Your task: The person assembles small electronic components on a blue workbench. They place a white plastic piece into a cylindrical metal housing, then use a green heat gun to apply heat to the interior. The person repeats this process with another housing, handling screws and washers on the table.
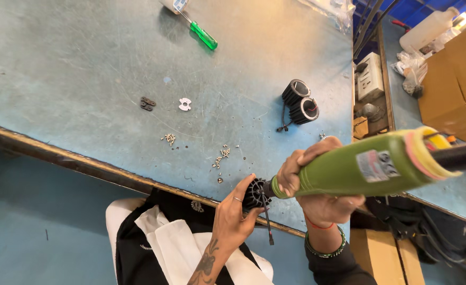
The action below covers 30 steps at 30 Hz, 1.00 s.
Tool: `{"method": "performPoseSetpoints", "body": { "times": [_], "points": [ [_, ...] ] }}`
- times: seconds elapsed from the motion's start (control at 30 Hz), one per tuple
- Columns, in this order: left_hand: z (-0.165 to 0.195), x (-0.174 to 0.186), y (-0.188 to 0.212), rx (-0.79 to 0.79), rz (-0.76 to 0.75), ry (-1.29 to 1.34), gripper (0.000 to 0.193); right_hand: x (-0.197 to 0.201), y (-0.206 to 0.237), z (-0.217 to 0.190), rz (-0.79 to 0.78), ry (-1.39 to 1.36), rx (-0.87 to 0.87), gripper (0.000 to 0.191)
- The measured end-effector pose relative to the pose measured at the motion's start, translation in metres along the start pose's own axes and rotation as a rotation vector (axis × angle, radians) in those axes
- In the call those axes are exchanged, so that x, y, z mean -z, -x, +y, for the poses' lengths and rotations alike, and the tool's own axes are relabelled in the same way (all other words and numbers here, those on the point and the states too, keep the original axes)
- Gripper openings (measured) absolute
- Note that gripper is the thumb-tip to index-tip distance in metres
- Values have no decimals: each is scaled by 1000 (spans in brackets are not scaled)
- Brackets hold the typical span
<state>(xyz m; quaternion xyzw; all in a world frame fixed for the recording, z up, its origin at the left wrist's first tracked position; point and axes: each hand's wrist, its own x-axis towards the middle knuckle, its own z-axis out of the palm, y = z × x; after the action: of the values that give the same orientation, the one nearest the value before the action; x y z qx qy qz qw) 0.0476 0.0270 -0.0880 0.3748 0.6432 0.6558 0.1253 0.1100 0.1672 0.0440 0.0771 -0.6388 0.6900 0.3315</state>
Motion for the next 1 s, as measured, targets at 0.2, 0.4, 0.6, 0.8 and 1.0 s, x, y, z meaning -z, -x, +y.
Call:
{"method": "performPoseSetpoints", "body": {
  "times": [0.2,0.4,0.6,0.8,1.0],
  "points": [
    [1,1,2,-19,10,-58,76,-13,10,0,-9,-30,-20,70],
    [8,5,4,-50,19,-37,77,8,5,-6,146,-29,171,74],
    [11,3,2,-125,11,-142,81,31,18,-13,216,4,179,77],
    [7,1,4,-140,-14,-180,72,32,31,-3,243,56,175,78],
    [7,-6,9,136,153,402,64,33,33,-13,257,60,207,77]
  ]
}}
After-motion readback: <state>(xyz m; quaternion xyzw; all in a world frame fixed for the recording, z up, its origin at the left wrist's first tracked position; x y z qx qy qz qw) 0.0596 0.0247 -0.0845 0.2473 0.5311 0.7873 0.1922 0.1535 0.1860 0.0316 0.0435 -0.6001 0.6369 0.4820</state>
